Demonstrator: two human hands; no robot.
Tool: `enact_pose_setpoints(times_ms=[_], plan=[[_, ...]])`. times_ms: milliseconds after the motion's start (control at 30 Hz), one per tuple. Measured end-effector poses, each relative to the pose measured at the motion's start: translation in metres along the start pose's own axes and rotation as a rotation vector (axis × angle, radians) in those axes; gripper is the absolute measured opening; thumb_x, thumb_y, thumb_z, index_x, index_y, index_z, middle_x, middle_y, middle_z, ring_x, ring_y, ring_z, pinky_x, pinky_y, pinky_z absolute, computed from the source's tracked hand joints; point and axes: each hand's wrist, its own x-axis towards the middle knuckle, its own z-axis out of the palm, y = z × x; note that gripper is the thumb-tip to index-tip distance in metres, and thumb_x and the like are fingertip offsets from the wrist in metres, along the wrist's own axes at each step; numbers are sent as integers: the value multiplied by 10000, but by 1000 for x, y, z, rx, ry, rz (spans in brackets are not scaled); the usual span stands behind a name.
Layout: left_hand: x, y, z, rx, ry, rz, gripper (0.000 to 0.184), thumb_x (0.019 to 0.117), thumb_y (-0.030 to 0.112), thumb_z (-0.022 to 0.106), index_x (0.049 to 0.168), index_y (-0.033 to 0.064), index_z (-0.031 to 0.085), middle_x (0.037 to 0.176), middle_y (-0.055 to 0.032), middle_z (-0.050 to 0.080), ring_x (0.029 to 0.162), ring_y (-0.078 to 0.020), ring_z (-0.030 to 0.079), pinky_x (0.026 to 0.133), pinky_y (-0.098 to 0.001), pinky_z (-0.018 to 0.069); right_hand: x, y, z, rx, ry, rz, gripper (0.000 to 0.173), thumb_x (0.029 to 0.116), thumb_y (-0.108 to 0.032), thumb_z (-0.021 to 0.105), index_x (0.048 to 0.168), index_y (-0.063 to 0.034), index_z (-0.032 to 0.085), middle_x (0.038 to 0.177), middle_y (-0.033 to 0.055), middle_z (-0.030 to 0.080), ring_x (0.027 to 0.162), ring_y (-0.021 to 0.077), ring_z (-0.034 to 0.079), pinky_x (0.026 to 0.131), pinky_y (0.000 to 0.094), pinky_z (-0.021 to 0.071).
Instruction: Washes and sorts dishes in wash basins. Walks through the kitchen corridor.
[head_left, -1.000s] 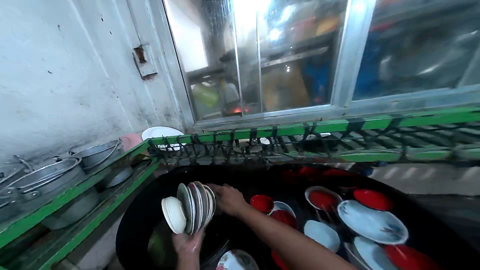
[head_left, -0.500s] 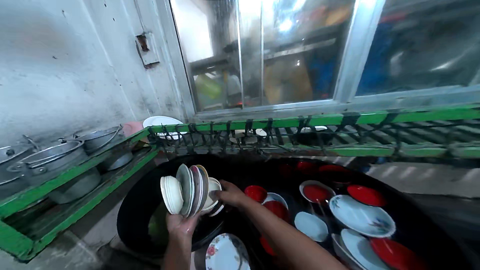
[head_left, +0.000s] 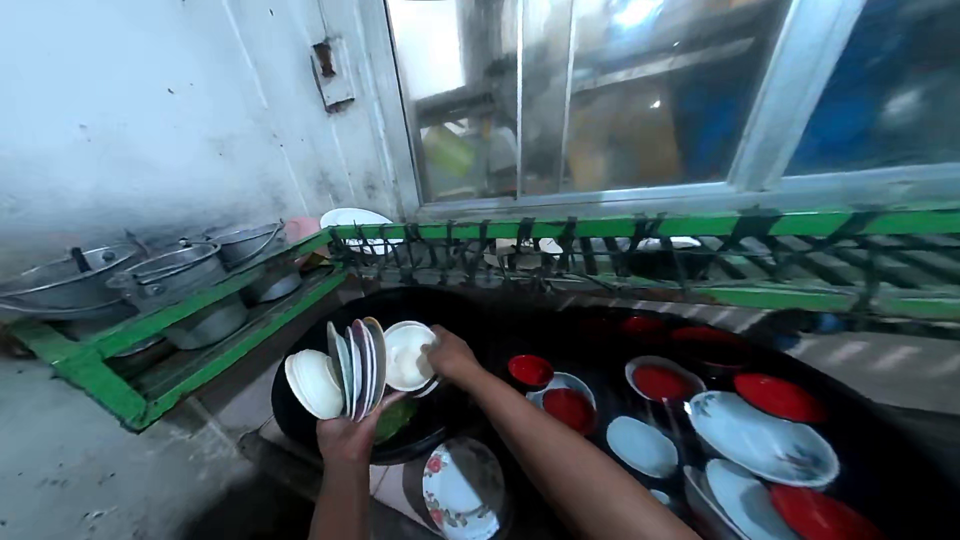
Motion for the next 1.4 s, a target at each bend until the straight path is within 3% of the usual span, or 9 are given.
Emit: enact_pose_setpoints(times_ms=[133, 200, 333, 533, 767, 967, 1267, 1333, 1400], plan=[[-17, 30, -5, 115, 70, 14, 534, 1078, 486, 249, 1405, 113, 445, 1303, -207, 585, 1182, -399, 601, 908, -685, 509, 6, 35, -28, 373, 75, 69, 457, 1078, -252, 529, 1519, -181, 434, 1212, 238, 626, 902, 334, 664, 725, 472, 566], [-28, 39, -11, 304, 143, 34, 416, 1088, 421, 279, 1239, 109, 511, 1073, -123, 646, 980, -264, 666, 797, -517, 581, -7, 40, -50, 469, 94, 87, 435, 1082, -238, 514, 1503, -167, 432, 1163, 215, 621, 850, 296, 640, 680, 433, 547], [-72, 38, -8, 618, 178, -133, 226, 1032, 198, 395, 1041, 59, 574, 845, -107, 692, 761, -216, 713, 641, -422, 618, -42, 47, -90, 477, 126, 81, 407, 1084, -255, 523, 1481, -183, 466, 1062, 165, 640, 772, 241, 637, 620, 382, 544], [-141, -15, -17, 754, 262, -362, 203, 1029, 126, 419, 1119, 30, 574, 897, -130, 704, 787, -216, 716, 670, -399, 617, -92, 75, -106, 541, 89, 32, 382, 1088, -267, 526, 1462, -196, 500, 1022, 141, 684, 777, 220, 680, 613, 347, 568], [-133, -70, -53, 994, 335, -54, 430, 977, 68, 594, 1379, -49, 496, 1184, -245, 623, 1019, -298, 650, 860, -471, 568, -123, 93, -98, 506, 48, 44, 390, 1081, -195, 540, 1468, -160, 507, 1114, 156, 681, 902, 229, 692, 737, 376, 586], [-149, -82, -48, 1098, 454, -67, 345, 980, 113, 607, 1257, -89, 576, 1135, -262, 635, 1004, -331, 633, 856, -509, 543, -127, 108, -88, 446, -34, 18, 361, 1074, -184, 545, 1426, -105, 541, 1190, 150, 670, 1019, 209, 687, 869, 387, 581], [-131, -117, -71, 934, 450, 45, 615, 993, 149, 650, 1507, -3, 349, 1349, -266, 558, 1178, -346, 600, 974, -513, 528, -120, 101, -61, 134, -187, 70, 374, 1077, -281, 518, 1429, -162, 554, 1196, 143, 676, 982, 236, 700, 796, 427, 594], [-129, -121, -73, 977, 419, 79, 633, 1034, 261, 609, 1548, 37, 313, 1424, -248, 523, 1252, -337, 570, 1029, -511, 500, -118, 90, -54, -19, -220, 88, 394, 1084, -325, 495, 1446, -175, 542, 1202, 161, 663, 941, 257, 692, 778, 446, 580], [-131, -116, -79, 976, 301, 90, 629, 1100, 431, 382, 1604, 87, 225, 1568, -204, 392, 1395, -305, 458, 1126, -512, 420, -112, 81, -47, -126, -256, 99, 441, 1080, -424, 481, 1427, -163, 556, 1178, 169, 660, 889, 267, 683, 763, 457, 570]])
